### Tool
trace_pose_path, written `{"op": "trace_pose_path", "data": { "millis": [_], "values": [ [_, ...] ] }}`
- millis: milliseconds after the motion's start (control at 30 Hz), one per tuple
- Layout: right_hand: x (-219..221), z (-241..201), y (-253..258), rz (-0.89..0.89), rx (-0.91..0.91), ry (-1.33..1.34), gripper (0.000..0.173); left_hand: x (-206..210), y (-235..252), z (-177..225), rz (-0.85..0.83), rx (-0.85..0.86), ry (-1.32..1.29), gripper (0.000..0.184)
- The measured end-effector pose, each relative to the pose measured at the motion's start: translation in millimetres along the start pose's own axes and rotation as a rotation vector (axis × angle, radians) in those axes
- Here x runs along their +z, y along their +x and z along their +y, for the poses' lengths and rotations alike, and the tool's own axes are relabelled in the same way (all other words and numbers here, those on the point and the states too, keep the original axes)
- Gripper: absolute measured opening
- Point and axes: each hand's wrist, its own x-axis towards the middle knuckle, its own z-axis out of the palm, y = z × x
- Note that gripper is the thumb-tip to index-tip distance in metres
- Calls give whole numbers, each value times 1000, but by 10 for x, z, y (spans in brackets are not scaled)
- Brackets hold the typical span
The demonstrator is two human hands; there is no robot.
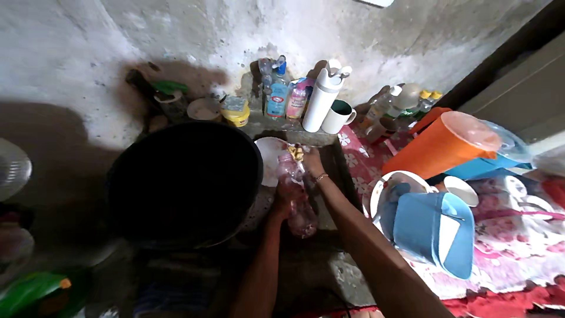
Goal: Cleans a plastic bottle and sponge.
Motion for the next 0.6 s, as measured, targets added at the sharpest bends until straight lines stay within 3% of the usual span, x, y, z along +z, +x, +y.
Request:
{"op": "trace_pose_path", "data": {
  "millis": [67,133,200,300,367,467,600],
  "values": [
    [-21,-151,92,-7,-82,-167,41,-2,40,-6,59,-25,-51,65],
    [-9,-311,271,8,-139,-141,49,-12,86,-36,91,-21,-92,69],
    [110,-502,462,-55,-76,90,47,-35,129,-69,125,-19,-130,70],
    [391,-846,621,-317,148,550,33,-65,175,-71,168,-50,-146,71],
    [575,-1010,742,-427,152,678,35,-86,174,-59,165,-56,-113,71],
    [880,-1238,1005,-513,-65,510,43,-104,138,46,167,-68,-33,72],
    [1275,-1588,1356,-387,-636,6,39,-51,80,241,224,-206,30,69]
  ]
}}
